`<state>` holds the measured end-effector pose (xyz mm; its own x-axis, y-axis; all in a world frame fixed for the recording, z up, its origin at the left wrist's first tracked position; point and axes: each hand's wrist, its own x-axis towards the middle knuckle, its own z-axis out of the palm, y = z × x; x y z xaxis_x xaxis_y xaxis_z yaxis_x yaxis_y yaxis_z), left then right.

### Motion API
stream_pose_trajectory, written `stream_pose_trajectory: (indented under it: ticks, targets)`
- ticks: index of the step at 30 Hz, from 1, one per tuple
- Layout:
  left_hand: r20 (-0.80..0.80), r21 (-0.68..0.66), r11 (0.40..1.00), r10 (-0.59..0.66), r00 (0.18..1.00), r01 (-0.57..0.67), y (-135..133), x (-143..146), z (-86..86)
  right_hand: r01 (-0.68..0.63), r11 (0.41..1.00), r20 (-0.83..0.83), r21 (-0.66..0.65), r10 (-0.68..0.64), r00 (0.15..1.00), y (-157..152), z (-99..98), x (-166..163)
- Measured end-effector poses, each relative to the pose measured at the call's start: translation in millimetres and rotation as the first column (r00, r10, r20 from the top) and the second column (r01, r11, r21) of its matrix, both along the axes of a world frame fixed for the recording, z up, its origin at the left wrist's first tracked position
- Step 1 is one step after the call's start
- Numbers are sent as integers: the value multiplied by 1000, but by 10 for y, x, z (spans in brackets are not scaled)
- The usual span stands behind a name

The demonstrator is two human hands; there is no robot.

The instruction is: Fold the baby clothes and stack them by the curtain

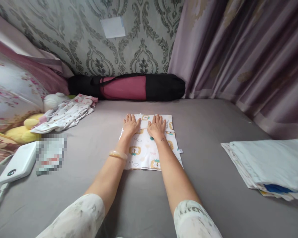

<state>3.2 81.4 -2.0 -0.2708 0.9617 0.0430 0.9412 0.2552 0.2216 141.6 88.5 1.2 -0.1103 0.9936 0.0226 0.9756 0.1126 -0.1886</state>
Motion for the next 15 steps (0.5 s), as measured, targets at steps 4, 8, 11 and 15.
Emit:
stream_pose_trajectory:
  ticks: [4,8,11,15]
  targets:
    - [9,42,999,-4,1000,3,-10,-7,84,-18,999,-66,-29,16,998,39,82,80]
    - [-50,136,990,-36,998,43,6,1,132,61,997,-73,51,-57,996,102,126,263]
    - [-36,50,997,-52,998,54,25,-2,84,144,989,-73,16,-143,987,133,86,389]
    - [-15,-29,999,-40,999,39,33,-13,11,172,985,-63,-3,-171,983,138,15,435]
